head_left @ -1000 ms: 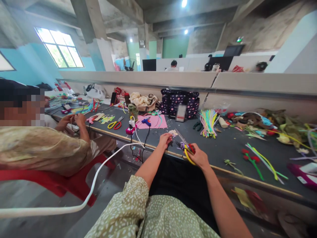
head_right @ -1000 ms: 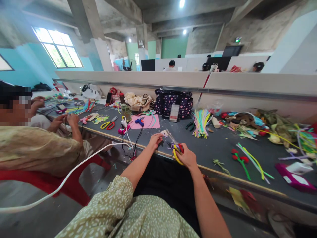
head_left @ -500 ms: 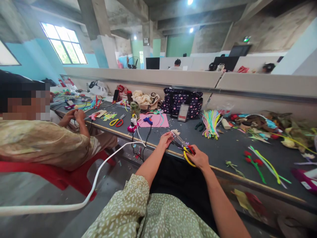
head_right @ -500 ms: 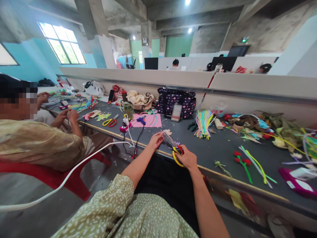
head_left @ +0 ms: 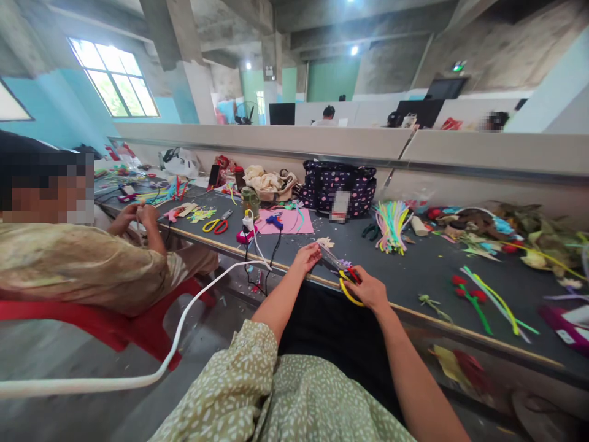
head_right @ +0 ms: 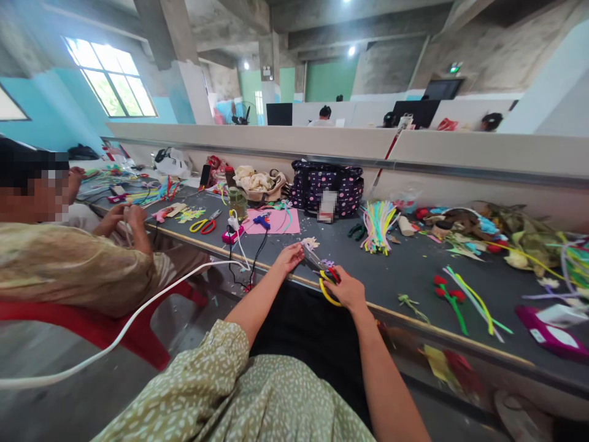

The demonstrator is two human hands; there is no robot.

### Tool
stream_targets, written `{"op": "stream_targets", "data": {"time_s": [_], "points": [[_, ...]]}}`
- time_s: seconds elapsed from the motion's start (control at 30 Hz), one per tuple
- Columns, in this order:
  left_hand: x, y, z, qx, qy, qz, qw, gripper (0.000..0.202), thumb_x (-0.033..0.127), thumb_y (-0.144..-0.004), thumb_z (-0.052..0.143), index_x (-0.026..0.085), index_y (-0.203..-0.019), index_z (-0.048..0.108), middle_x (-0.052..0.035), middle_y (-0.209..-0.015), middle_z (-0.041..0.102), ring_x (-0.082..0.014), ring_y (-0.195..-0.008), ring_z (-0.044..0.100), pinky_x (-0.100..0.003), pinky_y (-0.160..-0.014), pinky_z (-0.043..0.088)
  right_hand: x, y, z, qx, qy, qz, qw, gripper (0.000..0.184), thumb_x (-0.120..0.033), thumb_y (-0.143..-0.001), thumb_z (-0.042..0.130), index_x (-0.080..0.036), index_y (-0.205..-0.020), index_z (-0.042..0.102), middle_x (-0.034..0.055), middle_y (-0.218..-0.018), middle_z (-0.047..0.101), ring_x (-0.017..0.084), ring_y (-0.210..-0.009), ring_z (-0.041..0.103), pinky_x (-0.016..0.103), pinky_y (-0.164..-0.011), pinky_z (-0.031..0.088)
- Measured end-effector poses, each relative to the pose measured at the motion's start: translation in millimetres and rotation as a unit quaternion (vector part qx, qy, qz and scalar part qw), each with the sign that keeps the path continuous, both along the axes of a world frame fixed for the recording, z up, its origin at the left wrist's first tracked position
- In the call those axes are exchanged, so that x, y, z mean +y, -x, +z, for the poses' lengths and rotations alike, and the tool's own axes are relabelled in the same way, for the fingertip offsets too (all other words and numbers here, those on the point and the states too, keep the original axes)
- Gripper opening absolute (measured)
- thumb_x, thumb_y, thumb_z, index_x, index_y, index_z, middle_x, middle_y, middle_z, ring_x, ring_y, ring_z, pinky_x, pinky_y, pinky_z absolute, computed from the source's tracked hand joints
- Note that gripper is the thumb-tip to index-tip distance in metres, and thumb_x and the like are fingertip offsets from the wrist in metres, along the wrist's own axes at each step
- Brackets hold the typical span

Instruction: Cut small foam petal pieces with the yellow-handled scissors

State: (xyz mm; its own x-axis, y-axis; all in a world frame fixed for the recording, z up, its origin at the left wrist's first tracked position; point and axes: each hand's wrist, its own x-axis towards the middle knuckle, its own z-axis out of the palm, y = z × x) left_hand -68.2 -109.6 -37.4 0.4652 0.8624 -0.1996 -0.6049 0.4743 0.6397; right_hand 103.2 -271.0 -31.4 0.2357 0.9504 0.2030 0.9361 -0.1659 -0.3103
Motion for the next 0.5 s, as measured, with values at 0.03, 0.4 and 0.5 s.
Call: {"op": "stream_targets", "data": {"time_s": [0.03, 0.4, 0.5], "points": [[0.3, 0.2, -0.1, -0.002, 0.000, -0.002, 1.000, 0.018, 0.006, -0.068, 0.069, 0.010, -0.083, 0.061, -0.0019, -0.063, 0.060, -0.0085, -0.059, 0.058, -0.023, -0.063, 0.047, -0.2, 0.4, 0.5, -0.001, 0.001, -0.001, 1.000, 0.048, -0.063, -0.075, 0.047, -0.030, -0.110, 0.052, -0.0009, -0.081, 0.068, 0.021, -0.074, 0.064, 0.027, -0.058, 0.038], [1.6, 4.1, 3.4, 0.003, -0.009, -0.050, 0.999, 0.025, 0.003, -0.061, 0.072, 0.010, -0.079, 0.057, 0.0012, -0.060, 0.055, -0.0065, -0.054, 0.053, -0.018, -0.053, 0.039, 1.1, -3.5, -4.7, -0.005, -0.006, 0.006, 1.000, 0.049, -0.064, -0.074, 0.048, -0.030, -0.110, 0.052, -0.0011, -0.082, 0.068, 0.021, -0.074, 0.064, 0.027, -0.058, 0.038], [2.9, 3.7, 3.4, 0.000, -0.001, -0.043, 0.999, 0.021, 0.004, -0.064, 0.069, 0.011, -0.079, 0.056, 0.0003, -0.064, 0.057, -0.0065, -0.056, 0.053, -0.018, -0.054, 0.039, 0.4, -4.0, -5.7, 0.003, -0.021, 0.008, 1.000, 0.048, -0.063, -0.074, 0.049, -0.030, -0.109, 0.053, -0.0016, -0.081, 0.068, 0.020, -0.071, 0.063, 0.026, -0.057, 0.038]]}}
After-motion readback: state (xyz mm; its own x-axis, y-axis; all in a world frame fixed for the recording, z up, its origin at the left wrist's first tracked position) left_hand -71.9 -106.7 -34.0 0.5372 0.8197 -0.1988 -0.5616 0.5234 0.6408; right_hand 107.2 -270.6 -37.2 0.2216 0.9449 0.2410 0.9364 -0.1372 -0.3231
